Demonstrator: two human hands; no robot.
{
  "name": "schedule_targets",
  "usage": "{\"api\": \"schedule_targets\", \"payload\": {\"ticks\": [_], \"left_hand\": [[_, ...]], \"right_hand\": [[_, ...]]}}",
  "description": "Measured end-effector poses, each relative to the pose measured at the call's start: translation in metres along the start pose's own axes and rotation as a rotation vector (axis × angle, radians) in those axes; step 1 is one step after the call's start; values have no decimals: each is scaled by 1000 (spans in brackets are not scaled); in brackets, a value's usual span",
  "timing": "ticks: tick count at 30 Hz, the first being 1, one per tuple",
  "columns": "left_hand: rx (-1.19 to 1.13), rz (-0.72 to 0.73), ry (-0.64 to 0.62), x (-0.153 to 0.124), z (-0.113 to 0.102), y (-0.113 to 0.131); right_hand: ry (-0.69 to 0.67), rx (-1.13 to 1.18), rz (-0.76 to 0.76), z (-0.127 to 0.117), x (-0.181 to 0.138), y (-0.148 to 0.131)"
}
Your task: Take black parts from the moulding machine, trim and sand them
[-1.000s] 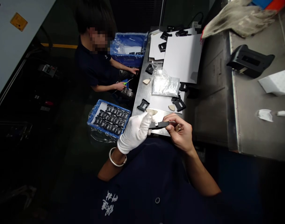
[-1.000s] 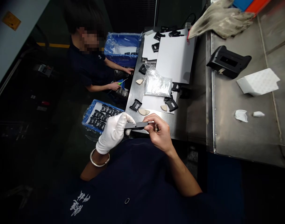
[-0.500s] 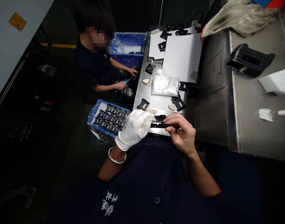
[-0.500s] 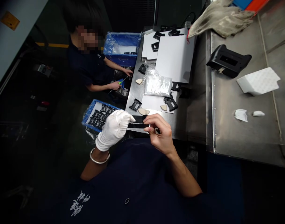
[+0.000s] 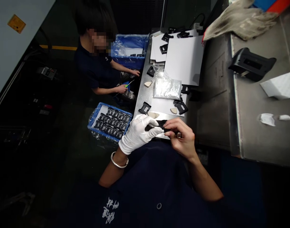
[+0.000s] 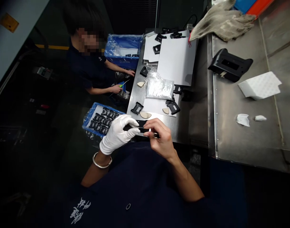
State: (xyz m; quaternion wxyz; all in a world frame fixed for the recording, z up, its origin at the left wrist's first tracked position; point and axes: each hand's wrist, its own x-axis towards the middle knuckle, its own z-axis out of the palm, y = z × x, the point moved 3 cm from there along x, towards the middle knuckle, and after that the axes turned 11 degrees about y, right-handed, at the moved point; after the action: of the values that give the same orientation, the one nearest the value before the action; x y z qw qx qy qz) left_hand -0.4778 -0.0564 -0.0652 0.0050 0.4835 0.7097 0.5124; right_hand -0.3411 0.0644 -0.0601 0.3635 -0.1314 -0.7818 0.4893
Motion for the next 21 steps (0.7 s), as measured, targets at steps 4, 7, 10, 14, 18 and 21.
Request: {"api": "schedule_targets", "payload": {"ticks": [4,7,10,14,18,21], "left_hand": [[44,-131,-62,-13,10,-21],[175,-310,-192,-30,14,-44],[271,-462,-288,-47,12,-59],[311,-610,-319,-63,5,-66],[340,-710,-323,-73,2,-70],[369,-721,-339,-77,3,-70]], "right_hand": [[-3,38,298,4,-15,59],[61,-251,629,1,-34,141],[53,-447,699,-4,-50,211],[16,-634,703,-7,-56,262],[-6,-756,606,-2,-12,289],[2,-848,529,8,45,310]]}}
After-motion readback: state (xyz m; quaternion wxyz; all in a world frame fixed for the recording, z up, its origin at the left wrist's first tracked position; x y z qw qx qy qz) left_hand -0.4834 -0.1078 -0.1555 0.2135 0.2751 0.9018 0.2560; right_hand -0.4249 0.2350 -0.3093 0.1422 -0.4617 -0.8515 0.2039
